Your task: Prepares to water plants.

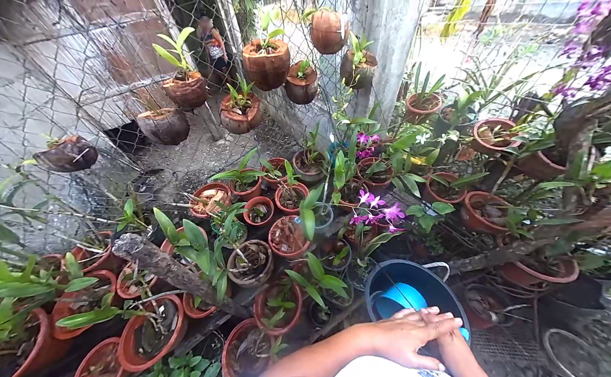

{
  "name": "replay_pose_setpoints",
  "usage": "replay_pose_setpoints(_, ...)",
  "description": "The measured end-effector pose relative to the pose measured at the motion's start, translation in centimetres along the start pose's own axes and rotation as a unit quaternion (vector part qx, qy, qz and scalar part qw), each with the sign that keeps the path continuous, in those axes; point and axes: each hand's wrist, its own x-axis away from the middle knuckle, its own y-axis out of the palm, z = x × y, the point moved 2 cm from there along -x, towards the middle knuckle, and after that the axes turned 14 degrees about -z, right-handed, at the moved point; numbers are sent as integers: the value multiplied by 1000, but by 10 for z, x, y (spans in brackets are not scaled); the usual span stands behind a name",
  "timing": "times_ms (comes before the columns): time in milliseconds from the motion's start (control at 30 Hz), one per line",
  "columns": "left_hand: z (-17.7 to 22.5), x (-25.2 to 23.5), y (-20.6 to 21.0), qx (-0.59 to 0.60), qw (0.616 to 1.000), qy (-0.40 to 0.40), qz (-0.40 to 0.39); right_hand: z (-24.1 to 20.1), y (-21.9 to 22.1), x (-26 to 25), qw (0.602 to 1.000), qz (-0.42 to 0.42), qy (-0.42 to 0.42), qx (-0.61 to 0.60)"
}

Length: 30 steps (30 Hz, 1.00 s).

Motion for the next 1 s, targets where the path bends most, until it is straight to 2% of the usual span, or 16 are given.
replay_pose_setpoints(33,5,-1,-1,6,1000,-10,-6,-77,-20,6,980,-122,157,1)
replay_pose_setpoints(67,9,-3,-2,8,1000,-19,-13,-137,-26,13,966,-112,230,-35)
replay_pose_setpoints(100,11,-4,-2,10,999,-26,-20,-188,-28,22,963,-57,254,-65)
replay_pose_setpoints(167,14,-8,-2,13,999,-30,-30,-260,-36,36,956,-28,277,-90)
replay_pose_setpoints(267,20,-13,1,19,999,-33,-22,-283,-44,46,956,-27,280,-86)
replay_pose_setpoints(333,43,-19,-7,2,993,-105,-48,-281,-49,54,958,-35,270,-84)
replay_pose_setpoints(367,55,-23,-11,-6,985,-149,-83,-273,-52,57,960,-44,264,-81)
replay_pose_setpoints(433,32,-24,4,12,999,-37,-13,-211,-52,56,971,-38,227,-71)
replay_pose_setpoints(467,24,-27,9,14,1000,-2,1,-166,-56,49,972,-86,215,-41)
replay_pose_setpoints(500,18,-30,14,10,1000,17,8,-90,-47,42,993,-43,105,-13)
replay_pose_setpoints(533,12,-34,20,0,999,30,16,4,-29,30,996,68,-55,-16)
replay_pose_setpoints(567,9,-38,24,-4,999,39,24,58,-29,23,997,38,-53,-32)
replay_pose_setpoints(600,9,-41,27,-7,999,45,29,83,-31,20,999,3,-9,-46)
replay_pose_setpoints(667,14,-46,30,-15,998,52,31,96,-39,23,996,-27,44,-68)
replay_pose_setpoints(900,23,-67,49,-13,1000,8,26,87,-61,35,978,-57,113,-163)
replay_pose_setpoints(1000,21,-76,62,12,999,-24,19,110,-67,37,980,-64,101,-157)
